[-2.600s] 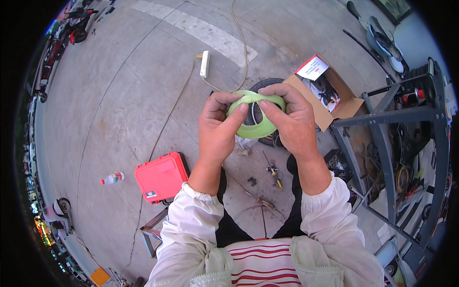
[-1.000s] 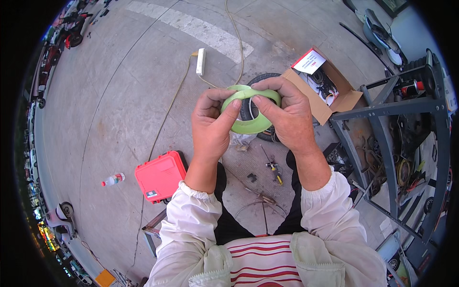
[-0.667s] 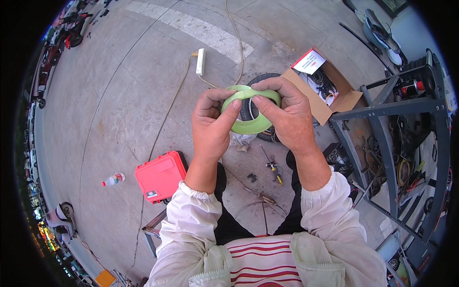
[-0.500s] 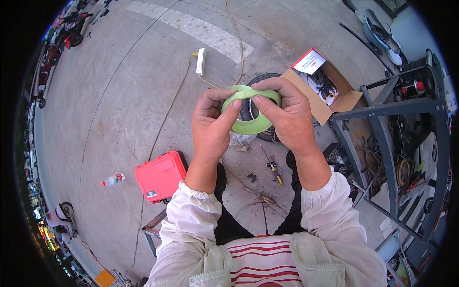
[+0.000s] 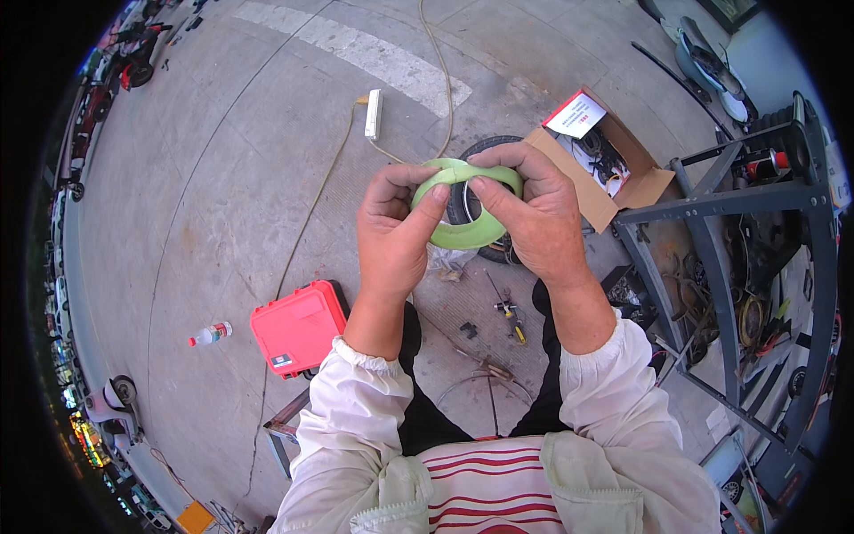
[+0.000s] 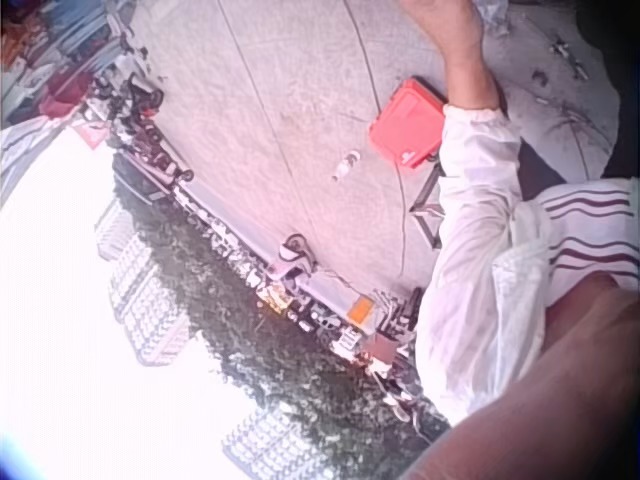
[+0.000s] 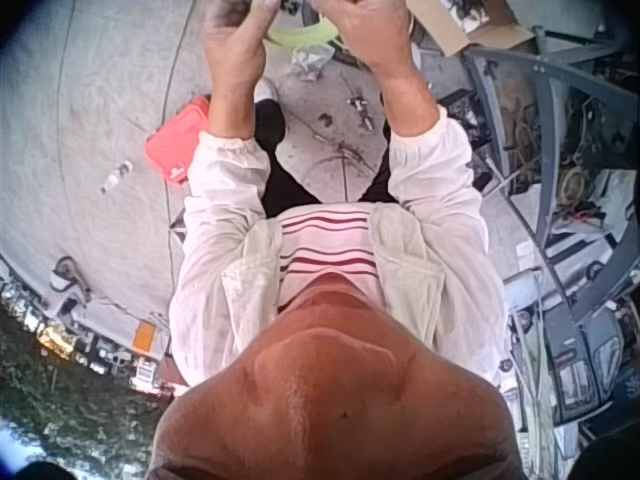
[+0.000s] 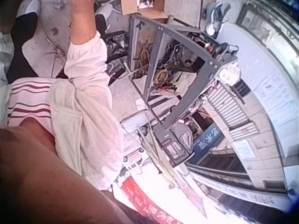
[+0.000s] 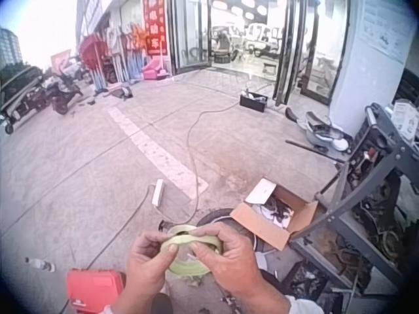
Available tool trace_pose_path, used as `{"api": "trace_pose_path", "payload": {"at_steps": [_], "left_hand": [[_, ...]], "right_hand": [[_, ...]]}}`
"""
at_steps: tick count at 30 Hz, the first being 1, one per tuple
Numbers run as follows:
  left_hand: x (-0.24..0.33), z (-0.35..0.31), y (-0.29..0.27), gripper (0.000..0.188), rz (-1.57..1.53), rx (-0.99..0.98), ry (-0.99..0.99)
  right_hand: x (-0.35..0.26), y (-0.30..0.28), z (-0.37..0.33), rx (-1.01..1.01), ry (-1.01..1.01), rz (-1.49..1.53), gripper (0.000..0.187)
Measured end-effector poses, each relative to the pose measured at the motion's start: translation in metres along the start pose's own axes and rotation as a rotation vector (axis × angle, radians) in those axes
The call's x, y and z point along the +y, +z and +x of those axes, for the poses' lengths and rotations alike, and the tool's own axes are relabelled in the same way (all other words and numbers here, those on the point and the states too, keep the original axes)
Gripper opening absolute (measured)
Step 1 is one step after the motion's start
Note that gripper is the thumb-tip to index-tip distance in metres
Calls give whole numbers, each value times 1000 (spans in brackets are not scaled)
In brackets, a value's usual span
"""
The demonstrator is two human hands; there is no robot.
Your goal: The person assembles a motorcycle headlight by fitting a green plastic ring into a black housing, then inserting the main headlight unit. They repeatedly test the fit and alignment of the components and use a screwdriver to adjust internal parts.
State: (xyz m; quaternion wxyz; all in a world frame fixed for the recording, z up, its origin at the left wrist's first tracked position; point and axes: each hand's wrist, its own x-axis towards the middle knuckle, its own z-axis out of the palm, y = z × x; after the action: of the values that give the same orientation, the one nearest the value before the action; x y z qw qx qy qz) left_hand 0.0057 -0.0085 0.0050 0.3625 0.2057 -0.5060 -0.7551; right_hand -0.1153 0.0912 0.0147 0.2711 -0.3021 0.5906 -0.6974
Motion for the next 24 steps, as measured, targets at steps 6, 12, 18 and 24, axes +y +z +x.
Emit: {"api": "trace_pose_path", "payload": {"at_steps": [6,12,18,24], "left_hand": [[-4,2,-2,21,-1,-14,-12],[-7,6,-4,19,23,-2,-2],[-4,12,-7,20,43,-19,-68],[-1,16,-8,22,33,-76,-106]], "right_hand": [[-1,-3,2,5,5,-4,18],[-3,-1,6,14,18,-10,17],[-1,2,10,23,28,-5,18],[-1,2,8,51,73,62,20]]}}
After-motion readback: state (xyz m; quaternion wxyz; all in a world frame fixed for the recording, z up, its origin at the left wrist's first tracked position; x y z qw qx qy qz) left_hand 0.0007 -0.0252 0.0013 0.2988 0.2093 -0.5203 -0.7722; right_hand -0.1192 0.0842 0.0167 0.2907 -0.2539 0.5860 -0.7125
